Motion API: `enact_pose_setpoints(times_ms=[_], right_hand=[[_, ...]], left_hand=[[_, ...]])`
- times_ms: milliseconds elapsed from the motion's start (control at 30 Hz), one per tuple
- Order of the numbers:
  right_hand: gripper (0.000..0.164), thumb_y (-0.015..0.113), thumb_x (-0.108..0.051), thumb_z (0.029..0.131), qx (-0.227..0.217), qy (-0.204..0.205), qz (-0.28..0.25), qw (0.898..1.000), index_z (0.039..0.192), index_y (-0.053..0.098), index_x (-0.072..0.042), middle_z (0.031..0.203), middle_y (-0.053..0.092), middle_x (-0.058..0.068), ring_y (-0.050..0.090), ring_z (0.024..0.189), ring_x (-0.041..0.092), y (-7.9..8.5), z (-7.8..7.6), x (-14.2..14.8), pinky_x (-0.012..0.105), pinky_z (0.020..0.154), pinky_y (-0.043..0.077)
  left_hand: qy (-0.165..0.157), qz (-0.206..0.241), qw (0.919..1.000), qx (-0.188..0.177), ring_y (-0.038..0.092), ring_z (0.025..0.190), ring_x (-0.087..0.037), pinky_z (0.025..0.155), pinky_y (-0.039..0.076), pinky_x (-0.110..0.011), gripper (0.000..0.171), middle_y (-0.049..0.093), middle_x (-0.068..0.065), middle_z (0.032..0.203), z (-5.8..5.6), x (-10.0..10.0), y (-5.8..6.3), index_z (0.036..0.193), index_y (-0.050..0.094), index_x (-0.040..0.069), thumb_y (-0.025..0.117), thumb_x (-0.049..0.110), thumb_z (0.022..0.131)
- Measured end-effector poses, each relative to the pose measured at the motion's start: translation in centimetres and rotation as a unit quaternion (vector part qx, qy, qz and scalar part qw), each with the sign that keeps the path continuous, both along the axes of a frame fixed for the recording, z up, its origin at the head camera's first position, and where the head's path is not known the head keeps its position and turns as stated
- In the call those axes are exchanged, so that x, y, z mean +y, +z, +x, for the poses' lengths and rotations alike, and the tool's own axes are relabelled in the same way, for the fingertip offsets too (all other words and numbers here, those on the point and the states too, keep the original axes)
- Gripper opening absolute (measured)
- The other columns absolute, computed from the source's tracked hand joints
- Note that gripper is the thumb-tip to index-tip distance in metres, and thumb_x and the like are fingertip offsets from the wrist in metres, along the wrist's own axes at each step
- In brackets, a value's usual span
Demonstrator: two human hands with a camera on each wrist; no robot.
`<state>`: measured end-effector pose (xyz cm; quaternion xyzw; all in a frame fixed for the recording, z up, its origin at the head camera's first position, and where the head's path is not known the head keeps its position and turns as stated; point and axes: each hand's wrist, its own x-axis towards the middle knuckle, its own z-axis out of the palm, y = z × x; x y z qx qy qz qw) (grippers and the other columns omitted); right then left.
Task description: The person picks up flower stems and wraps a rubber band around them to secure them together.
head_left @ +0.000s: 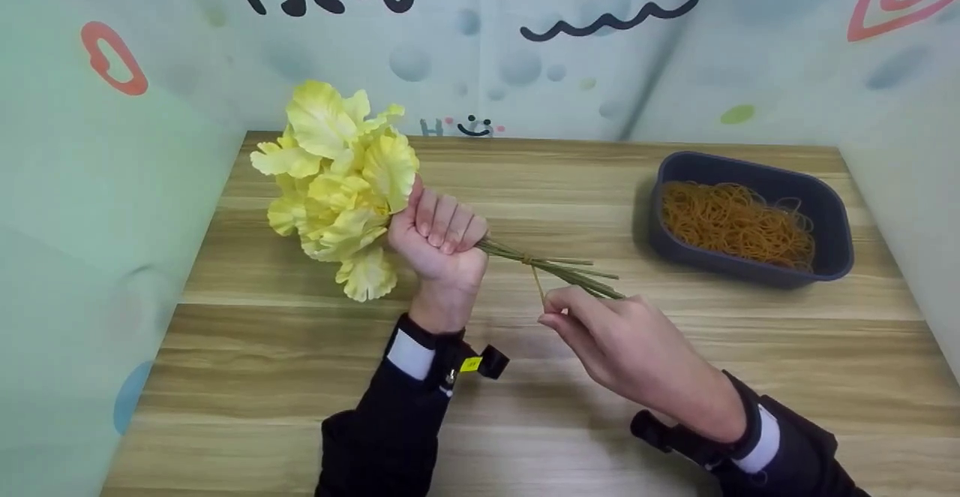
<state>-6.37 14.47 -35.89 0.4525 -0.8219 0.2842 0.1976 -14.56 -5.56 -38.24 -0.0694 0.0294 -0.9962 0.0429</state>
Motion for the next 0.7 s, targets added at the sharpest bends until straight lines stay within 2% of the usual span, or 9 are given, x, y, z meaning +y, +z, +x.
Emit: enact_pose_setpoints(times_ms=[233,367,567,700], right_hand=[[0.007,0.061,-0.018,0.103,0.002,-0.004,-0.005,1.0,0.102,0.062,-0.011,0.077,0.062,-0.009,0.049,0.054,-0.001,0.4,-0.3,0.6,0.019,0.047,0.045],[0.013,0.059,-0.021,0.104,0.004,-0.014,-0.007,1.0,0.102,0.064,-0.01,0.078,0.064,-0.008,0.049,0.054,-0.001,0.9,-0.6,1.2,0.018,0.046,0.044],[0.02,0.056,-0.027,0.105,-0.001,-0.033,-0.014,0.999,0.1,0.066,-0.01,0.077,0.064,-0.007,0.047,0.053,-0.001,1.5,-1.2,2.1,0.017,0.045,0.042],[0.024,0.055,-0.031,0.106,0.003,-0.04,-0.02,0.999,0.099,0.065,-0.01,0.073,0.061,-0.008,0.042,0.051,-0.001,1.5,-1.6,2.4,0.017,0.044,0.038]], left_hand=[[0.001,-0.014,0.9999,0.009,0.009,0.037,-0.005,0.038,0.009,-0.018,0.062,0.017,0.008,0.043,0.2,0.2,0.2,0.05,0.033,0.017,0.018,0.028,0.109],[-0.004,-0.022,0.9996,0.016,0.009,0.038,-0.005,0.038,0.009,-0.018,0.061,0.015,0.008,0.044,0.3,0.3,0.3,0.05,0.032,0.018,0.016,0.028,0.108],[-0.029,-0.016,0.9992,0.023,0.009,0.037,-0.006,0.038,0.009,-0.018,0.059,0.017,0.008,0.042,0.3,0.4,0.2,0.05,0.029,0.018,0.016,0.026,0.107],[-0.042,-0.031,0.9984,0.022,0.009,0.038,-0.006,0.039,0.008,-0.019,0.057,0.019,0.008,0.042,0.4,0.6,0.2,0.05,0.032,0.017,0.015,0.022,0.103]])
